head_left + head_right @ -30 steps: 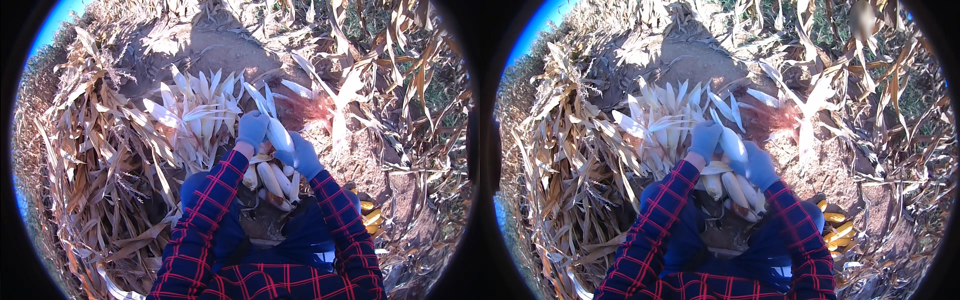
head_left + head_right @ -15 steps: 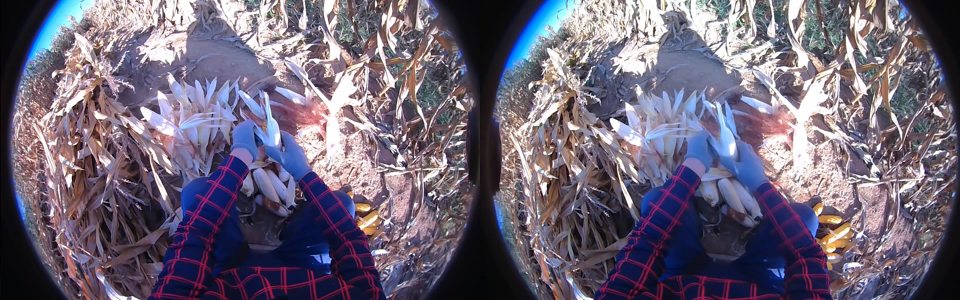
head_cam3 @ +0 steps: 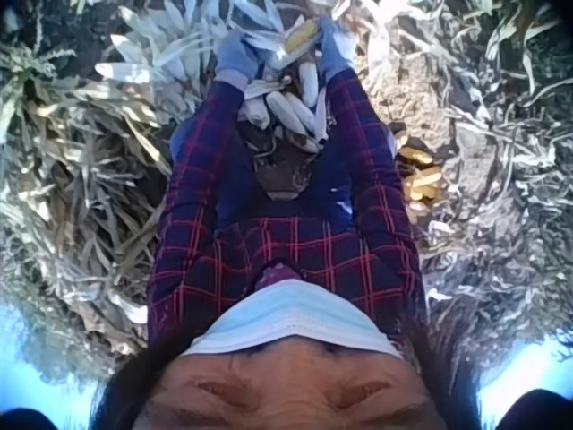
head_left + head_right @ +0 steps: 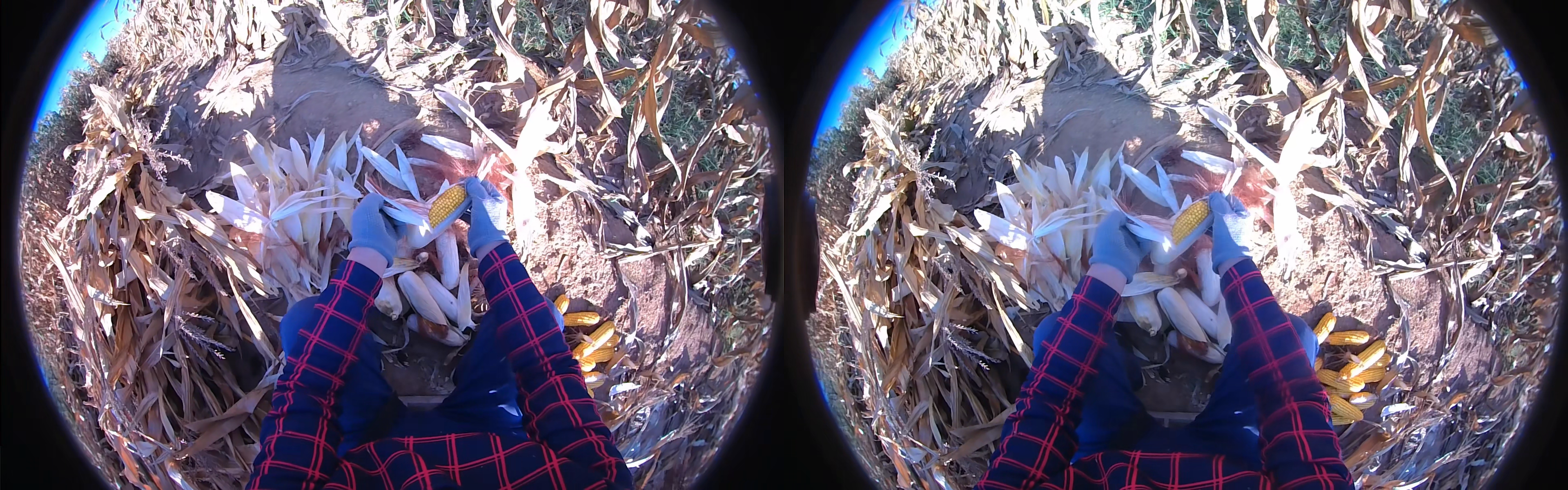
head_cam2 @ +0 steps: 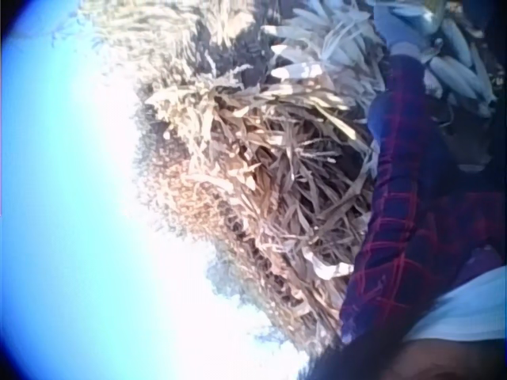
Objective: The person sits on the ground in a cornfield and shucks corn cobs by hand. They remove the husks and silk from each cob and place the cleaned cobs into a pile beside them.
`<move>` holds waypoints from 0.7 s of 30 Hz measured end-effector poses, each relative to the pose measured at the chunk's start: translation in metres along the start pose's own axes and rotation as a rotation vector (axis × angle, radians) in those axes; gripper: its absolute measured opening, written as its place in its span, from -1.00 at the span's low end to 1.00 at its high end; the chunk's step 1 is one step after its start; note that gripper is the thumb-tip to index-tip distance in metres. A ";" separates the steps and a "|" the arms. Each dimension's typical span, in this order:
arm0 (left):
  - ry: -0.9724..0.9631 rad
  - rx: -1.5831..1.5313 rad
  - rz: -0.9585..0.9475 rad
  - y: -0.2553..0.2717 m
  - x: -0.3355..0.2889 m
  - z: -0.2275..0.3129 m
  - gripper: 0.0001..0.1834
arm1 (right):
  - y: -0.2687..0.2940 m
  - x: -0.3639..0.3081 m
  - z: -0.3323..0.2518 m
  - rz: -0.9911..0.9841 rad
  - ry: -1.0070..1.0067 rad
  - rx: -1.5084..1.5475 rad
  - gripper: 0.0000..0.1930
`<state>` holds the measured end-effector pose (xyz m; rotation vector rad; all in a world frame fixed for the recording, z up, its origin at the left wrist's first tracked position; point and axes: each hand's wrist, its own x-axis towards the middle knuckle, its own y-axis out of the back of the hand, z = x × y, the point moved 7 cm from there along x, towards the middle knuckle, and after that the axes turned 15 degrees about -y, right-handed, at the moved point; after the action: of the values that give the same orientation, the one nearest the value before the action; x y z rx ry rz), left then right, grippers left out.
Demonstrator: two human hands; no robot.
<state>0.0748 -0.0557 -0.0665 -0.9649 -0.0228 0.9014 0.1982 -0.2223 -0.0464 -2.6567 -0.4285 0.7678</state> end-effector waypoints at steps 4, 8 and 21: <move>-0.120 -0.068 0.039 0.009 0.003 0.040 -0.90 | 0.031 0.003 -0.033 0.098 0.085 0.094 -0.83; -0.192 0.096 0.157 0.013 -0.004 0.058 -0.93 | 0.054 0.016 -0.046 0.097 0.155 0.135 -0.83; -0.093 0.740 -0.425 -0.056 -0.055 0.032 -0.76 | 0.010 -0.024 -0.052 0.236 0.335 -0.286 -0.88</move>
<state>0.0631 -0.0836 0.0126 -0.2087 0.0257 0.4893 0.2097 -0.2527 0.0024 -3.0677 -0.1441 0.3254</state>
